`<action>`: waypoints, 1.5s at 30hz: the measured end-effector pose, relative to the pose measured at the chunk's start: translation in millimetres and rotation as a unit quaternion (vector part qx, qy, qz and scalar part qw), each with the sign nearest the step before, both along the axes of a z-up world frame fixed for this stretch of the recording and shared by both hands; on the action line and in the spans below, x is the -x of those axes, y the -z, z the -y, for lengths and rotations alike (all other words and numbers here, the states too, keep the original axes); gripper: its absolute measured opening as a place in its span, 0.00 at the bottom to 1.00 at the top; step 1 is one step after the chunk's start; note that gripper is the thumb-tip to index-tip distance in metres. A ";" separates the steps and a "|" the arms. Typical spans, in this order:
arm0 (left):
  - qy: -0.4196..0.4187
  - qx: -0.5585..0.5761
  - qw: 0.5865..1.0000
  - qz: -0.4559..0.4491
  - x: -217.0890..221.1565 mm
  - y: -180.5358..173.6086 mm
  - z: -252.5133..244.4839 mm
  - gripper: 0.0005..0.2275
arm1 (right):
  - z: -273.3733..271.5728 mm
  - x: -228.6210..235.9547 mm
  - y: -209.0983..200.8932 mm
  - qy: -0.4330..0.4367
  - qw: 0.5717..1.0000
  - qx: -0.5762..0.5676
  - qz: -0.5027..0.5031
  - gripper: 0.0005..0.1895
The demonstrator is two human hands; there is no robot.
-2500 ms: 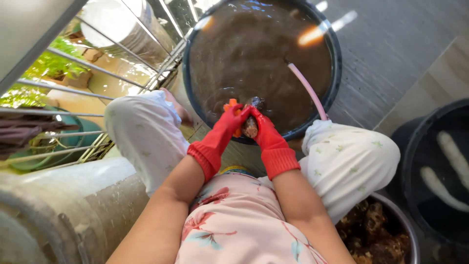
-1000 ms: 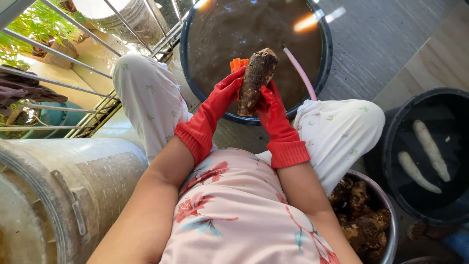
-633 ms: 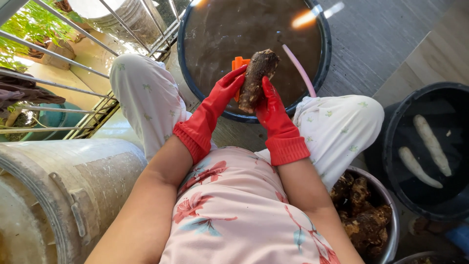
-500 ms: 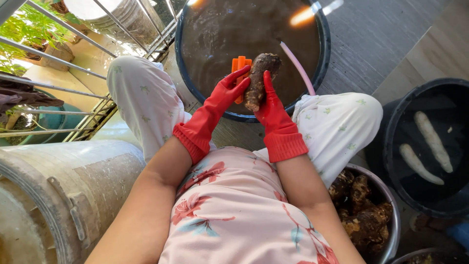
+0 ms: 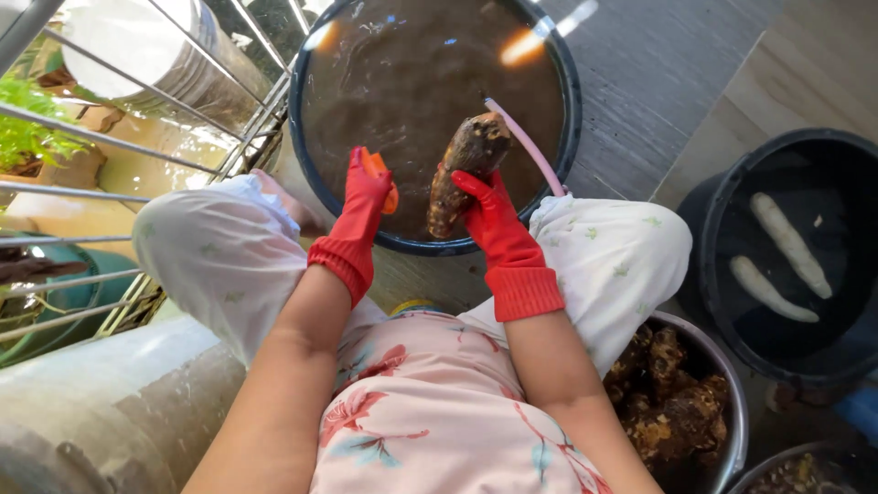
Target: A person wearing red gloves scrubs a large root vegetable with a brush in a tub of water.
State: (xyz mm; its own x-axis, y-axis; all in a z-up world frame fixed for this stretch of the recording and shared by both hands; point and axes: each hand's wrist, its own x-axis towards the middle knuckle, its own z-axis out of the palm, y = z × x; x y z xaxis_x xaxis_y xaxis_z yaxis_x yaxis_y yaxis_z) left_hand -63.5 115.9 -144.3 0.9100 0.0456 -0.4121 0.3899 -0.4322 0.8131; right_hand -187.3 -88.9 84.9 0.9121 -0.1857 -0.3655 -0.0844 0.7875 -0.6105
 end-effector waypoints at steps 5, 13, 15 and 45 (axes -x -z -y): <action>-0.013 -0.103 0.994 0.015 25.8 -23.5 4.2 0.40 | 8.4 -12.4 42.0 0.014 0.996 0.080 -0.024 0.38; 0.020 0.269 0.963 -0.003 17.4 -17.3 17.7 0.39 | 13.3 -43.0 57.4 0.001 0.983 0.183 -0.027 0.50; -0.009 0.279 0.958 0.069 13.1 -70.4 32.4 0.32 | 17.5 -45.3 52.1 0.008 0.962 0.268 -0.045 0.50; 0.155 -0.090 0.981 0.075 -73.2 -115.8 89.3 0.33 | 0.6 -44.3 91.3 -0.088 0.823 0.557 -0.067 0.57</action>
State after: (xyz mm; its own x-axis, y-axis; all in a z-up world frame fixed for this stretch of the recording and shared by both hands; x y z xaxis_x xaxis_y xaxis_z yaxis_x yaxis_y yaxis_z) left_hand 9.6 26.6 -28.4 0.9417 -0.1826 -0.2827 0.0988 -0.6530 0.7509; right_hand -142.9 -89.5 -6.5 0.9257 -0.3437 -0.1578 -0.2629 -0.2850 -0.9217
